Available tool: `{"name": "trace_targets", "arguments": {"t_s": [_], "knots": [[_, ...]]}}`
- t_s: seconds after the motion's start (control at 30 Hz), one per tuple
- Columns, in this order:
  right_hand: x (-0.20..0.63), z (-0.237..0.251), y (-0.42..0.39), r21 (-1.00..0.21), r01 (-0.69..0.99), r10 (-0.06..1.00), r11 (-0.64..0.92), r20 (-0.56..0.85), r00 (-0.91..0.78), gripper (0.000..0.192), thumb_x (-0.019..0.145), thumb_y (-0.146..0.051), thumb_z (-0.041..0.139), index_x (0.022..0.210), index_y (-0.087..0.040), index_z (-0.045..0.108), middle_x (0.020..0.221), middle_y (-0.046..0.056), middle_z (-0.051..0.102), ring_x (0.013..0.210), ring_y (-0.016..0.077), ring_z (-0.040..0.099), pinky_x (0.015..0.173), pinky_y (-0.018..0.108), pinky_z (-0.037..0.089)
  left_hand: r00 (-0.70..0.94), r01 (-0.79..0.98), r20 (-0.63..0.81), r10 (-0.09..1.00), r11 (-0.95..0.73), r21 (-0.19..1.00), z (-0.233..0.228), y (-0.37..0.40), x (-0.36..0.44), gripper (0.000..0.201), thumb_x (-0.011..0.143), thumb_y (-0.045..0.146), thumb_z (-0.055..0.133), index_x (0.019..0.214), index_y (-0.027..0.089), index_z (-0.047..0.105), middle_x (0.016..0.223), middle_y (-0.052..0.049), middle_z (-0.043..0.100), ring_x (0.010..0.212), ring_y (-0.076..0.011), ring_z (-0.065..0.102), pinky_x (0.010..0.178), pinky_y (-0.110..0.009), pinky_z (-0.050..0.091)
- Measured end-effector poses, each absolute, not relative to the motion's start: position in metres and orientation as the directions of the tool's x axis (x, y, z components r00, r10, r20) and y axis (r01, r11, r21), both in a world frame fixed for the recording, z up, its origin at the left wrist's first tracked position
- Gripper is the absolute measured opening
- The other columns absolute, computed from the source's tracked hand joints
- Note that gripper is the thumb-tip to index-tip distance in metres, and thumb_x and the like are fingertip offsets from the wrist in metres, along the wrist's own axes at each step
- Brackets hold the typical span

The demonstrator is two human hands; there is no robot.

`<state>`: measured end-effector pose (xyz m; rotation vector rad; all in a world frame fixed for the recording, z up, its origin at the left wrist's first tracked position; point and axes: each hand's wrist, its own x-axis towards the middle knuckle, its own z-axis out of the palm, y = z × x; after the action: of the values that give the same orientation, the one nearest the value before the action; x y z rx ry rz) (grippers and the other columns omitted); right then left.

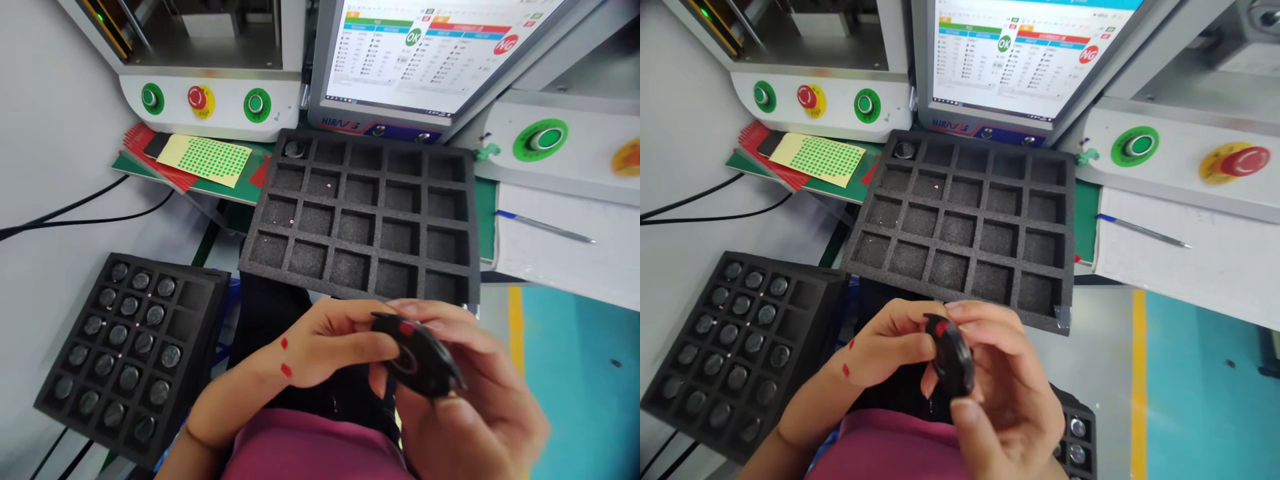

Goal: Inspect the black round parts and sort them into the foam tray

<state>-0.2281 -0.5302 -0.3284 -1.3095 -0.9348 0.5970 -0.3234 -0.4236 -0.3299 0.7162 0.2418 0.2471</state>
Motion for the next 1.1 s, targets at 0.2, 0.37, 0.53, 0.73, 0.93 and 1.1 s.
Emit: {"name": "trace_targets", "arguments": {"t_s": [0.2, 0.37, 0.53, 0.73, 0.93, 1.1], "knots": [[-0.230, -0.327, -0.521, -0.906, 0.123, 0.786, 0.404, 0.413, 0.460, 0.046, 0.088, -0.024, 0.069, 0.132, -0.022, 0.054, 0.120, 0.007, 0.058, 0.114, 0.0211, 0.054, 0.096, 0.034, 0.051, 0.959, -0.133, -0.175, 0.224, 0.898, 0.420, -0.354, -0.430, -0.326, 0.045, 0.068, 0.054, 0.082, 0.067, 0.011, 0.070, 0.059, -0.002, 0.061, 0.055, -0.0097, 0.055, 0.060, -0.021, 0.044], [-0.234, -0.327, -0.522, -0.872, 0.152, 0.746, 0.466, 0.480, 0.462, 0.049, 0.086, -0.021, 0.070, 0.132, -0.018, 0.054, 0.120, 0.009, 0.059, 0.112, 0.0232, 0.056, 0.091, 0.037, 0.054, 0.978, -0.081, -0.146, 0.147, 0.921, 0.380, -0.358, -0.433, -0.327, 0.048, 0.063, 0.057, 0.082, 0.063, 0.011, 0.070, 0.056, -0.003, 0.062, 0.049, -0.0098, 0.054, 0.051, -0.021, 0.040], [-0.239, -0.330, -0.523, -0.845, 0.175, 0.683, 0.505, 0.515, 0.518, 0.051, 0.085, -0.020, 0.069, 0.133, -0.017, 0.054, 0.116, 0.012, 0.063, 0.106, 0.0249, 0.059, 0.080, 0.038, 0.057, 0.975, -0.053, -0.174, 0.135, 0.911, 0.410, -0.360, -0.434, -0.329, 0.052, 0.061, 0.061, 0.082, 0.060, 0.010, 0.070, 0.054, -0.003, 0.061, 0.048, -0.0092, 0.053, 0.052, -0.020, 0.041], [-0.238, -0.343, -0.526, -0.838, 0.182, 0.657, 0.514, 0.521, 0.545, 0.059, 0.083, -0.024, 0.071, 0.138, -0.022, 0.049, 0.109, 0.011, 0.068, 0.102, 0.0269, 0.063, 0.071, 0.038, 0.059, 0.953, -0.030, -0.243, 0.183, 0.851, 0.525, -0.356, -0.432, -0.330, 0.055, 0.054, 0.064, 0.083, 0.051, 0.012, 0.063, 0.050, -0.002, 0.057, 0.047, -0.0094, 0.051, 0.055, -0.022, 0.046], [-0.217, -0.358, -0.520, -0.859, 0.152, 0.651, 0.490, 0.476, 0.591, 0.050, 0.087, -0.016, 0.065, 0.135, -0.023, 0.052, 0.119, 0.011, 0.065, 0.108, 0.0259, 0.066, 0.089, 0.042, 0.059, 0.802, 0.101, -0.212, 0.559, 0.223, 0.970, -0.325, -0.409, -0.333, 0.028, 0.089, 0.040, 0.065, 0.093, 0.013, 0.073, 0.082, -0.007, 0.076, 0.073, -0.0174, 0.072, 0.070, -0.026, 0.058], [-0.194, -0.373, -0.522, -0.911, 0.208, 0.581, 0.355, 0.390, 0.715, 0.045, 0.084, -0.003, 0.061, 0.126, -0.020, 0.059, 0.113, 0.006, 0.069, 0.099, 0.0158, 0.071, 0.093, 0.024, 0.057, 0.691, 0.260, 0.542, 0.478, -0.864, 0.431, -0.327, -0.389, -0.329, 0.024, 0.095, 0.011, 0.050, 0.112, 0.008, 0.068, 0.106, -0.016, 0.076, 0.093, -0.0211, 0.075, 0.083, -0.028, 0.062]]}}
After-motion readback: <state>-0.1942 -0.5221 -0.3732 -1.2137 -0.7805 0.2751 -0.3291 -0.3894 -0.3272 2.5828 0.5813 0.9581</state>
